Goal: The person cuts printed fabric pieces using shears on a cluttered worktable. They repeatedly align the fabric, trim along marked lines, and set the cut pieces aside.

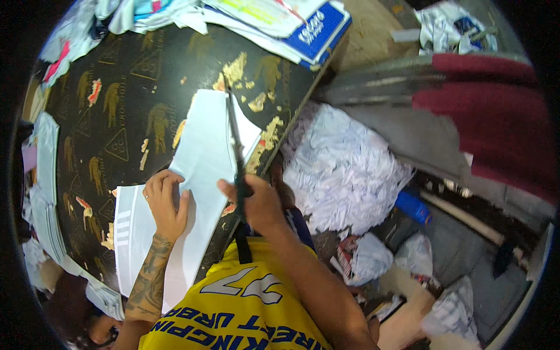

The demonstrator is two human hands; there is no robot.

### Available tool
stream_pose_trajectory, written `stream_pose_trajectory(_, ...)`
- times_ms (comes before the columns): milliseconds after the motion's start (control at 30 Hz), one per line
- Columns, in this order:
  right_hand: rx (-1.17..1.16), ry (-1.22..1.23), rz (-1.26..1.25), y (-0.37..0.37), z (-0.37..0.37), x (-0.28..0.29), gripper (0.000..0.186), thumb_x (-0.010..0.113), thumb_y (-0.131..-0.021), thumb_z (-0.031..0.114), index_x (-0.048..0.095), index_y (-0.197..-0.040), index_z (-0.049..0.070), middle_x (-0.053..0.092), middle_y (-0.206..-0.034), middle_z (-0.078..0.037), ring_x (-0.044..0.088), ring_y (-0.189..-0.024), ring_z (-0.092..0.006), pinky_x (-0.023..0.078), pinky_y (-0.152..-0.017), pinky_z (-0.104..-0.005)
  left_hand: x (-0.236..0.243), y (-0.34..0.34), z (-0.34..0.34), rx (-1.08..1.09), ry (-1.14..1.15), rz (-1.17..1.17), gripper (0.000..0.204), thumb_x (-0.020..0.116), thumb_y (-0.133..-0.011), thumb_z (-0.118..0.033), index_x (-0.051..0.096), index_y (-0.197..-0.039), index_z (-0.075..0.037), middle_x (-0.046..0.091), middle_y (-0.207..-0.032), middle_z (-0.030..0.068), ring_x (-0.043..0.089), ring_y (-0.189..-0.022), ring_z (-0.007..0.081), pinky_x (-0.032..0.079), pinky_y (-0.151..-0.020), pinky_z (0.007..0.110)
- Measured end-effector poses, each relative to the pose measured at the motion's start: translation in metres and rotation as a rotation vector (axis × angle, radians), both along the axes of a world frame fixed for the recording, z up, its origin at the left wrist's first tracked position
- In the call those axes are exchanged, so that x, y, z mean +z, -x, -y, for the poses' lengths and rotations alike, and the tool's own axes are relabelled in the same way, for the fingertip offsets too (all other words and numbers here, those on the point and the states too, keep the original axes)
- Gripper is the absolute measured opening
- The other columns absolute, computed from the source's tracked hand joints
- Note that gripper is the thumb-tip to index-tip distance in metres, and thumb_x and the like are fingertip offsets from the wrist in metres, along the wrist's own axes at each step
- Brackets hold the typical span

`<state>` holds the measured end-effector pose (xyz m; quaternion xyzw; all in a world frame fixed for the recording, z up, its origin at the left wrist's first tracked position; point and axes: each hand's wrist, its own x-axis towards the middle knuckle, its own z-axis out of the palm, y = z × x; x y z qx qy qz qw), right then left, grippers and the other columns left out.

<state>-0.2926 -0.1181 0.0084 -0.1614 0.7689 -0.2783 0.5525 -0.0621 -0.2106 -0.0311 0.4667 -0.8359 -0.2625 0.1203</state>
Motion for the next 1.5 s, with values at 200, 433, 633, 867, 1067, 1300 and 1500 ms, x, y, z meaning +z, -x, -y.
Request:
stream_pose_trajectory(200,0.298,0.203,-0.233,0.130,0.018,0.050,0.051,0.087,-0.094,0.039,0.056,-0.070,0.006,0.043,-0.064,0.006,0.039,-0.062,-0.0071,0.033,-0.055,-0.0312,0.031,0.123,-0.004,0.175,-0.061,-0.053,0.038,0.087,-0.083,-0.033,0.073,-0.112,-0.013,0.061,-0.117,0.0077,0.054,-0.121,0.0290,0.036,-0.104,0.052)
stream_pose_trajectory(433,0.513,0.251,-0.199,0.211,0.033,0.069,0.061,0.088,-0.092,0.044,0.049,-0.062,0.007,0.046,-0.055,0.002,0.047,-0.051,-0.0078,0.036,-0.048,-0.0301,0.024,0.199,-0.012,0.533,0.123,-0.198,0.034,0.080,-0.091,-0.028,0.068,-0.118,-0.012,0.062,-0.114,0.0076,0.057,-0.114,0.0298,0.038,-0.100,0.050)
stream_pose_trajectory(633,0.609,0.355,-0.492,0.201,0.057,0.037,0.047,0.090,-0.086,0.039,0.066,-0.075,0.000,0.061,-0.063,-0.011,0.061,-0.061,-0.0257,0.047,-0.061,-0.0404,0.004,0.149,0.049,0.440,0.104,-0.090,0.023,0.077,-0.093,-0.025,0.071,-0.111,-0.012,0.062,-0.115,0.0091,0.056,-0.116,0.0304,0.040,-0.103,0.050)
stream_pose_trajectory(867,0.686,0.414,-0.694,0.140,0.109,-0.028,0.027,0.081,-0.083,0.016,0.070,-0.104,0.003,0.074,-0.109,-0.021,0.069,-0.105,-0.0469,0.055,-0.087,-0.0564,0.006,0.164,0.095,0.421,0.033,0.078,0.024,0.079,-0.091,-0.029,0.070,-0.105,-0.011,0.061,-0.107,0.0095,0.059,-0.112,0.0319,0.043,-0.097,0.051)
stream_pose_trajectory(1067,0.741,0.647,-0.734,0.228,0.057,0.004,0.021,0.075,-0.082,0.009,0.070,-0.101,0.002,0.071,-0.095,-0.026,0.068,-0.093,-0.0510,0.052,-0.074,-0.0521,0.007,0.135,0.042,0.688,0.261,-0.185,0.034,0.079,-0.092,-0.025,0.070,-0.120,-0.010,0.067,-0.122,0.0109,0.060,-0.125,0.0341,0.042,-0.106,0.052)
stream_pose_trajectory(1300,0.716,0.405,-0.736,0.254,0.018,0.047,0.044,0.091,-0.086,0.032,0.064,-0.084,-0.003,0.054,-0.066,-0.015,0.049,-0.061,-0.0266,0.044,-0.061,-0.0418,-0.016,-0.087,-0.188,1.282,0.415,0.274,0.060,0.074,-0.099,-0.033,0.056,-0.146,-0.001,0.059,-0.144,0.0223,0.053,-0.137,0.0420,0.036,-0.119,0.054)
stream_pose_trajectory(1500,0.593,0.545,-0.779,0.145,0.080,-0.032,0.029,0.085,-0.088,0.019,0.070,-0.096,-0.004,0.068,-0.077,-0.020,0.062,-0.067,-0.0352,0.049,-0.068,-0.0436,-0.039,-0.244,-0.231,1.616,0.121,0.644,0.088,0.058,-0.102,-0.066,0.034,-0.168,-0.014,0.034,-0.170,0.0208,0.030,-0.158,0.0428,0.022,-0.126,0.066)
